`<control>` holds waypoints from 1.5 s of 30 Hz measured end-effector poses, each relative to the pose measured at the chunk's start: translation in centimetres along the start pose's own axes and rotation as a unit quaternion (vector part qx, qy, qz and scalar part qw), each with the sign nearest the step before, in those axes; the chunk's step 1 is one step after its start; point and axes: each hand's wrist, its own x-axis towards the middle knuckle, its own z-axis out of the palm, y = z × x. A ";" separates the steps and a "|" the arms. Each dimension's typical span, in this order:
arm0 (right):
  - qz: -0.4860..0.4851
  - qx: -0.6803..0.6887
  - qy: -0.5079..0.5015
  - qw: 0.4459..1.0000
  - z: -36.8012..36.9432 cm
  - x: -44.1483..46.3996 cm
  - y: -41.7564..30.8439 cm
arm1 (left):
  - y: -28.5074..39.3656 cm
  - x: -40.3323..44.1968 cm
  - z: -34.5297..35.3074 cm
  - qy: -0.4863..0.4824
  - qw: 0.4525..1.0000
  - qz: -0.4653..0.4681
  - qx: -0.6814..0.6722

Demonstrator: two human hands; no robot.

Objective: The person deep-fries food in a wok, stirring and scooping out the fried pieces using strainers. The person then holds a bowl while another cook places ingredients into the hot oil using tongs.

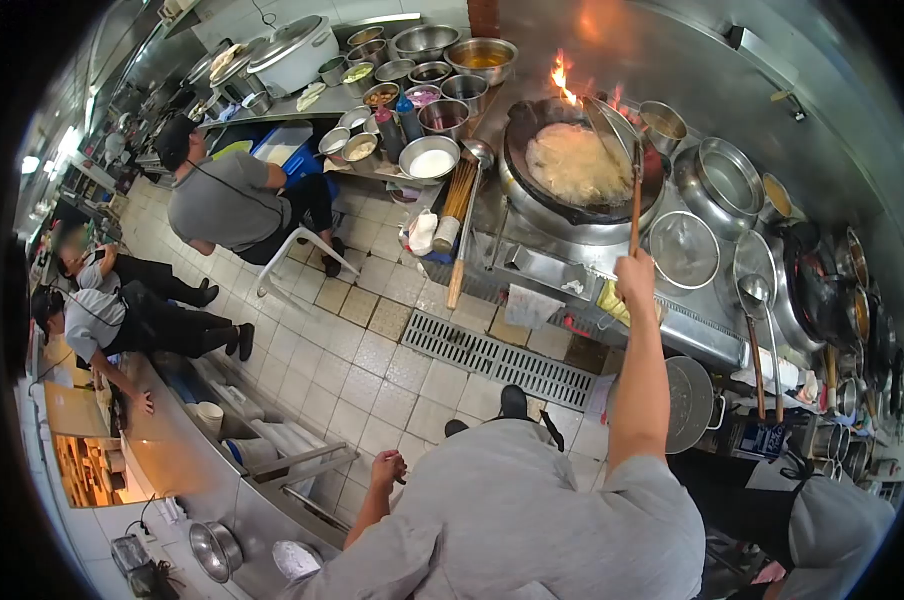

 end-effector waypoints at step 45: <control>-0.178 -0.218 0.090 0.955 20.6 -2.1 3.0 | -5.8 -3.4 -1.9 0.042 0.993 -0.080 0.071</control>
